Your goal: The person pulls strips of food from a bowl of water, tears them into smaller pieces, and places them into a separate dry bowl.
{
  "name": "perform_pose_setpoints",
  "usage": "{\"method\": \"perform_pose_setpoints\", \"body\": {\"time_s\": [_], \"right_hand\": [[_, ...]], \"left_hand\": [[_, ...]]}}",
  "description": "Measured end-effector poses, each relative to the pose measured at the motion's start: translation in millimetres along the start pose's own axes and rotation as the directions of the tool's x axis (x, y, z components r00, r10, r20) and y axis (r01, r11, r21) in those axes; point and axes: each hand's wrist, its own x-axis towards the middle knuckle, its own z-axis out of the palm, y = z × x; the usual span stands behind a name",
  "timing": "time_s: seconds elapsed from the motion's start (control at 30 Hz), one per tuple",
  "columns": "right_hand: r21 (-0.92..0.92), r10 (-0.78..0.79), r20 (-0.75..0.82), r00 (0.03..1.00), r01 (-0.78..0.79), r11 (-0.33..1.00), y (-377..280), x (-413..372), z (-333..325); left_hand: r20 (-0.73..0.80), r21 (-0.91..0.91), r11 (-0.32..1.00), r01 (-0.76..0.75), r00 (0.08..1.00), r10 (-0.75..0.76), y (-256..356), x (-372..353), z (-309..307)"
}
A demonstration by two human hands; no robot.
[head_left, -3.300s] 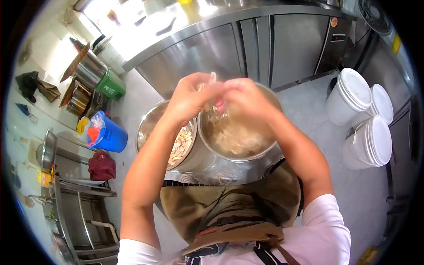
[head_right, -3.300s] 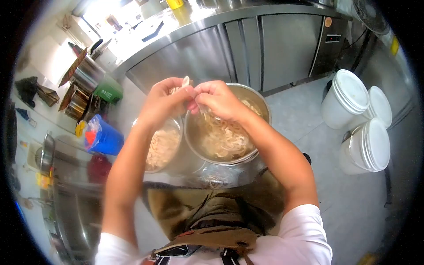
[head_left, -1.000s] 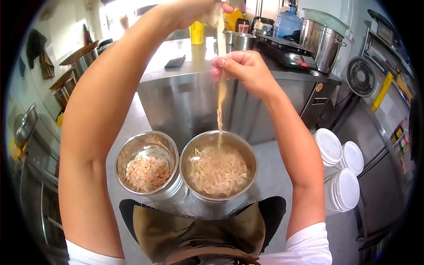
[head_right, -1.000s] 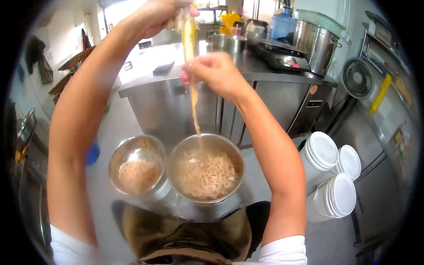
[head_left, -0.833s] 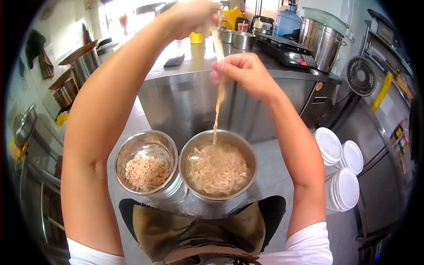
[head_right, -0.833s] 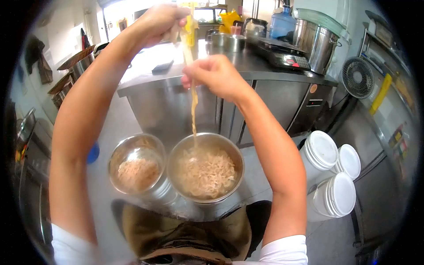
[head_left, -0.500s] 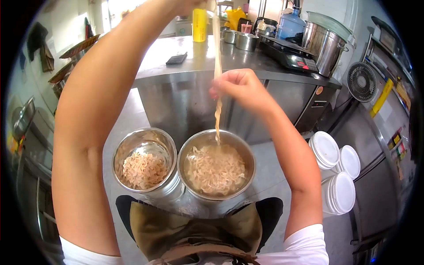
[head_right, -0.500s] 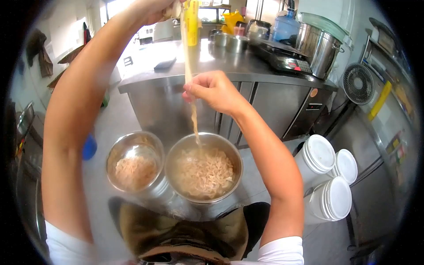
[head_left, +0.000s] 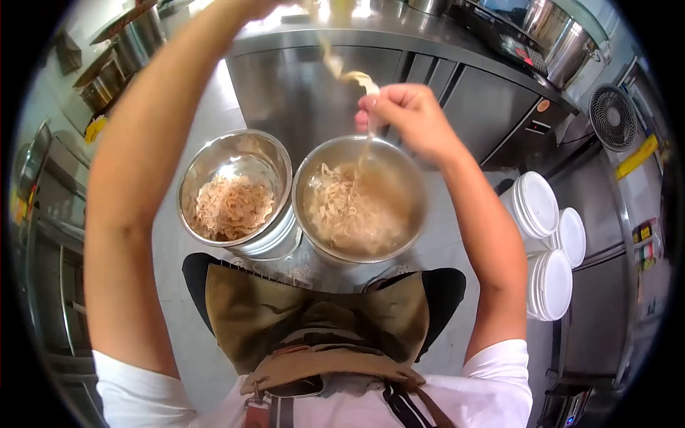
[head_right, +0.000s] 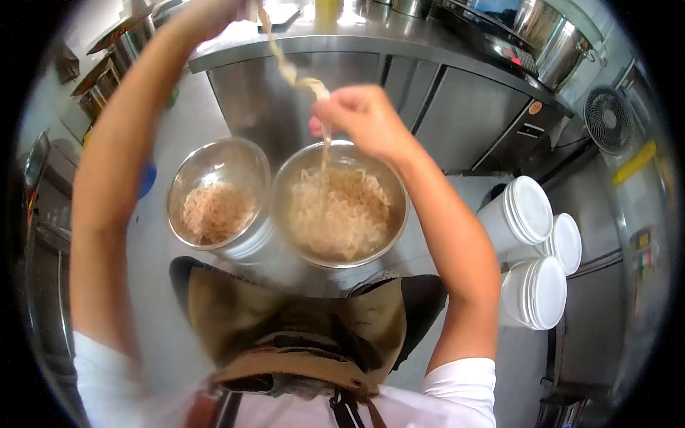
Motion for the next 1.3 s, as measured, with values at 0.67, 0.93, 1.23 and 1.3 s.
{"method": "perform_pose_setpoints", "body": {"time_s": [0.67, 0.93, 1.23, 1.3], "right_hand": [[-0.101, 0.020, -0.038, 0.999, -0.024, 0.995, -10.3, 22.6, -17.1], [-0.140, -0.066, -0.039, 0.997, 0.060, 0.988, -24.3, 23.7, -25.7], [-0.231, 0.049, -0.042, 0.998, -0.058, 0.971, -45.6, 19.0, -24.1], [-0.187, 0.045, -0.039, 0.998, -0.052, 0.981, -36.6, 18.3, -24.3]], "left_hand": [[0.273, 0.200, 0.913, -0.356, 0.915, 0.297, -11.0, -88.5, 82.6], [0.526, -0.170, 0.985, -0.029, 0.843, 0.116, -19.7, -90.9, 88.3], [0.334, -0.178, 0.953, -0.245, 0.896, 0.293, -12.4, -108.5, 91.5], [0.327, -0.111, 0.950, -0.292, 0.892, 0.312, -13.7, -107.6, 89.8]]}}
